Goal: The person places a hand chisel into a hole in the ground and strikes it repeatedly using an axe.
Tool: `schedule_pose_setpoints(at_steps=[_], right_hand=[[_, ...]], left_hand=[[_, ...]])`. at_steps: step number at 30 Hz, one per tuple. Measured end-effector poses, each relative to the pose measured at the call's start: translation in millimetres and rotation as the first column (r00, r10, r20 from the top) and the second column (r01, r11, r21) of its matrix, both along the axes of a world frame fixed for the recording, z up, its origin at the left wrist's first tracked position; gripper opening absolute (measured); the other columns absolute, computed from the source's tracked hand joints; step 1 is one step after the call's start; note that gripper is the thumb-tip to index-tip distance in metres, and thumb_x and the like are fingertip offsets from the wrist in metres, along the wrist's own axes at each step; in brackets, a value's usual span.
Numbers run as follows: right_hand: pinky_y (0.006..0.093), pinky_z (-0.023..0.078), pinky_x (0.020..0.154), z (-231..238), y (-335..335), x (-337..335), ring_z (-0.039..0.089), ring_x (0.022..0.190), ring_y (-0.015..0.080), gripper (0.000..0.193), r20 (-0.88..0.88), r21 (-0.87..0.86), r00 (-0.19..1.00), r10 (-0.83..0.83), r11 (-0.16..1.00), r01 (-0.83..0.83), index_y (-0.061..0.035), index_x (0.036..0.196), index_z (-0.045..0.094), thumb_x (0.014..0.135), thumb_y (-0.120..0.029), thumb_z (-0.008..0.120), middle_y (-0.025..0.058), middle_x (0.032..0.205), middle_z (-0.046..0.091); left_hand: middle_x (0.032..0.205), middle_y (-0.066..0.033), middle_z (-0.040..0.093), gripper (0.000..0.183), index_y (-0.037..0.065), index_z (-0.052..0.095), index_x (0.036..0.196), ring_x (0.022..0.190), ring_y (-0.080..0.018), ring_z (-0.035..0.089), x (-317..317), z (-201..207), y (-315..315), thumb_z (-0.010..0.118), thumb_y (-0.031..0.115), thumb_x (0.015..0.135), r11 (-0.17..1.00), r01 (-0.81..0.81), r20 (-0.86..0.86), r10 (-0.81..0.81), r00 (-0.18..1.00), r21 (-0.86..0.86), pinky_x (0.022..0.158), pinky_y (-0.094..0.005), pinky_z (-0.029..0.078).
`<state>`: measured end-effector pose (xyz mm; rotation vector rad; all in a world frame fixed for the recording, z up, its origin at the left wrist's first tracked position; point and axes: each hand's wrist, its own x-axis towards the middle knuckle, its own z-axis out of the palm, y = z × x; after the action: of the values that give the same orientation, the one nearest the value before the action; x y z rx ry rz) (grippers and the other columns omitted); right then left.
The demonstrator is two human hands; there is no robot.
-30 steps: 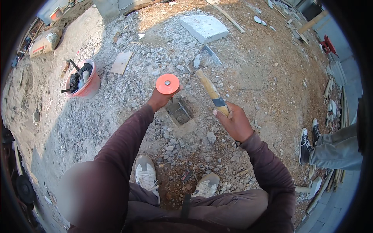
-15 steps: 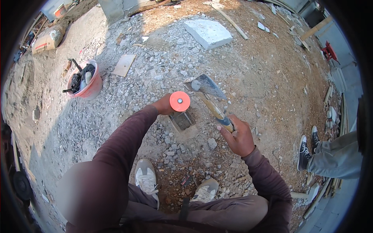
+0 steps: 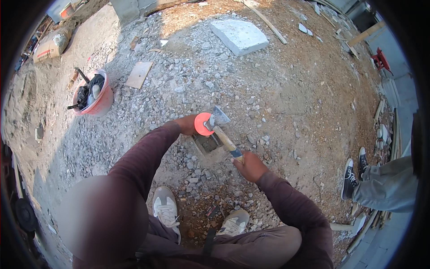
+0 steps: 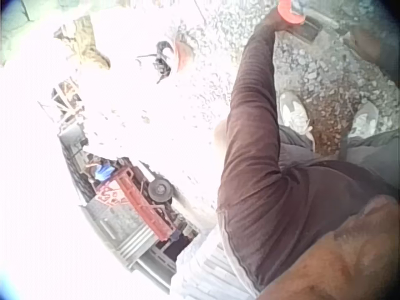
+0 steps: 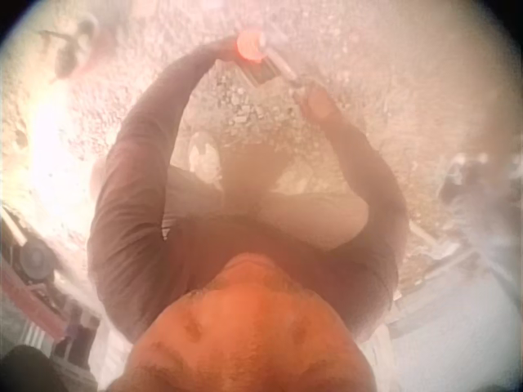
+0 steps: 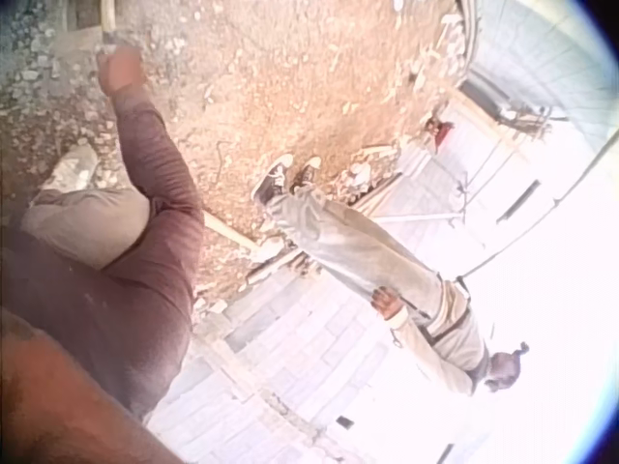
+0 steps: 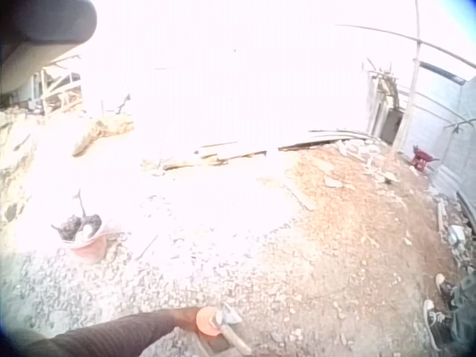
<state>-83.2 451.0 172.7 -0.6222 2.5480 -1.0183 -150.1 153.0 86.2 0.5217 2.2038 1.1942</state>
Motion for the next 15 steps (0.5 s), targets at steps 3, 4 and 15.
schedule_pose_setpoints(at_steps=[3, 4, 15], right_hand=[[0.0445, 0.048, 0.069, 3, 7, -13, 0.062, 0.075, 0.0417, 0.034, 0.225, 0.183, 0.974, 0.028, 0.98, -0.071, 0.0039, 0.095, 0.058, 0.089, -0.029, 0.061, 0.0235, 0.079, 0.063], [0.0447, 0.047, 0.069, 9, 6, -13, 0.062, 0.074, 0.0405, 0.036, 0.214, 0.148, 0.976, 0.035, 0.987, -0.068, 0.0039, 0.094, 0.059, 0.09, -0.032, 0.06, 0.0229, 0.078, 0.063], [0.0403, 0.047, 0.067, 50, -5, -14, 0.062, 0.071, 0.0336, 0.028, 0.209, 0.003, 0.978, -0.023, 1.0, 0.023, 0.0005, 0.098, 0.06, 0.09, -0.026, 0.062, 0.0186, 0.077, 0.063]], left_hand=[[0.115, -0.0089, 0.061, 0.039, 0.005, 0.057, 0.117, 0.106, -0.021, 0.057, 16, -19, 0, 0.07, 0.025, 0.085, 0.931, -0.315, -0.212, 0.35, 0.912, 0.185, 0.094, -0.0351, 0.044], [0.115, -0.0089, 0.061, 0.039, 0.005, 0.057, 0.117, 0.106, -0.021, 0.057, 19, -30, -2, 0.07, 0.025, 0.085, 0.931, -0.319, -0.211, 0.352, 0.912, 0.176, 0.094, -0.0351, 0.044], [0.088, -0.0001, 0.059, 0.016, 0.008, 0.06, 0.09, 0.08, -0.0114, 0.058, 10, -7, -2, 0.066, 0.023, 0.091, 0.715, -0.628, 0.177, 0.605, 0.776, 0.307, 0.076, -0.0287, 0.048]])
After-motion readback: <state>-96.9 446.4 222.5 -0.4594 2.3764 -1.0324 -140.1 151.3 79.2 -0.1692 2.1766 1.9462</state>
